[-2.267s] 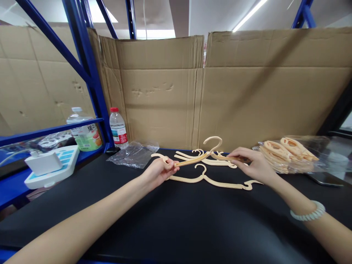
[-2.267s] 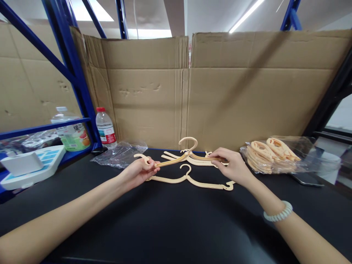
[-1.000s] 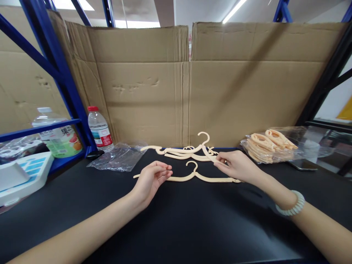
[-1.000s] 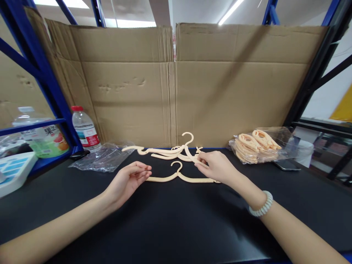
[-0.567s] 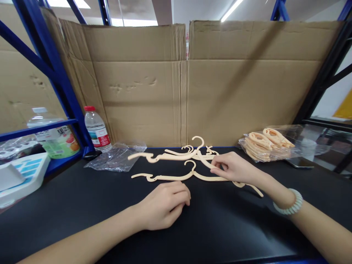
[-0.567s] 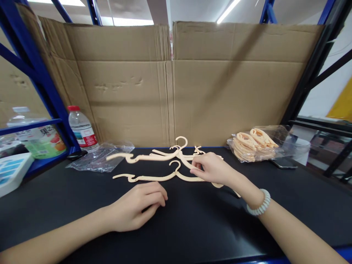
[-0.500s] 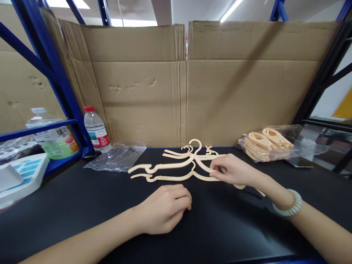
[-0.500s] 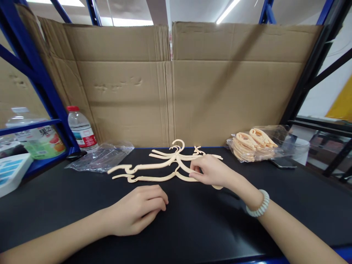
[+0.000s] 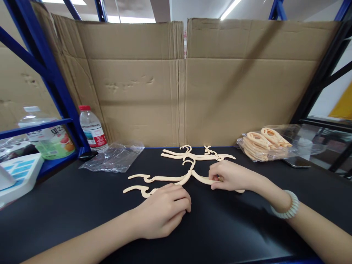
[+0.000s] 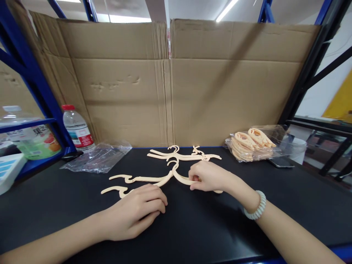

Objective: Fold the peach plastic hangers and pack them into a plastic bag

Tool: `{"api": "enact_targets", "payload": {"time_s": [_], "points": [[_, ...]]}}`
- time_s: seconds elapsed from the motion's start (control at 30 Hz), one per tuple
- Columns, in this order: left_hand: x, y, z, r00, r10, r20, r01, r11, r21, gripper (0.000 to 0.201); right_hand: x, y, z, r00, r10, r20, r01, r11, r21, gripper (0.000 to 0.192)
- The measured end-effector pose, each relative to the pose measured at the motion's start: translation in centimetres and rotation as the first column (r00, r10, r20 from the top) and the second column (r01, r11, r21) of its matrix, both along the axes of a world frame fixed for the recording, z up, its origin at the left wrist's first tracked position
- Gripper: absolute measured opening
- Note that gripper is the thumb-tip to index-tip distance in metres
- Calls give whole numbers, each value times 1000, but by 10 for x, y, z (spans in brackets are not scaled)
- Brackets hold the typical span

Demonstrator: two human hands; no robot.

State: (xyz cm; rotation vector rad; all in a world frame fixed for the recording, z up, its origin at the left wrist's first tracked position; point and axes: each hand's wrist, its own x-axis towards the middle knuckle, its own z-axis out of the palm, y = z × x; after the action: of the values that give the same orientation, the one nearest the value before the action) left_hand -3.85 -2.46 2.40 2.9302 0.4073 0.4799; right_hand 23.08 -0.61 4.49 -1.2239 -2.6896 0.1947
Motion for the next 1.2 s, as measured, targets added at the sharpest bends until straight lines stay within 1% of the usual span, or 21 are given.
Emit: {"api": "enact_targets", "payload": {"time_s": [0.17, 0.3, 0.4, 0.53, 0.67, 0.83, 0.9, 1.0, 1.07, 1.2], "points": [[0, 0, 0, 999, 25, -29, -25, 1000, -19, 20, 1, 0, -1, 1000, -14, 9, 14, 999, -44, 9], [0, 0, 1, 1000, 26, -13, -27, 999, -37, 19, 2, 0, -2, 999, -38, -6, 37, 997, -62, 10], [-1, 2, 0, 998, 56, -6, -56, 998, -28, 19, 3, 1, -3, 999, -51, -7, 51, 996, -77, 8], [0, 4, 0, 992, 119, -28, -119, 993, -6, 19, 5, 3, -6, 999, -48, -26, 46, 997, -68, 6], [-1, 6, -3, 985, 169, -35, -169, 986, 11, 19, 5, 4, -7, 994, -99, -40, 97, 995, -36, 9], [-2, 7, -6, 976, 220, -10, -219, 975, 25, 18, 2, 3, -5, 985, -174, -18, 175, 984, 34, 22], [-1, 7, -7, 974, 225, 6, -225, 974, 33, 17, 0, 2, -4, 981, -192, 2, 192, 981, 32, 19], [-1, 7, -8, 972, 235, 27, -236, 970, 54, 17, -2, 3, -5, 978, -207, 28, 208, 978, -12, 11], [-1, 7, -9, 965, 258, 37, -260, 963, 68, 17, -1, 4, -6, 975, -218, 29, 219, 975, -28, 9], [-1, 7, -11, 958, 287, 19, -287, 951, 113, 29, 2, 7, -7, 973, -228, 14, 229, 972, -49, 9]]}}
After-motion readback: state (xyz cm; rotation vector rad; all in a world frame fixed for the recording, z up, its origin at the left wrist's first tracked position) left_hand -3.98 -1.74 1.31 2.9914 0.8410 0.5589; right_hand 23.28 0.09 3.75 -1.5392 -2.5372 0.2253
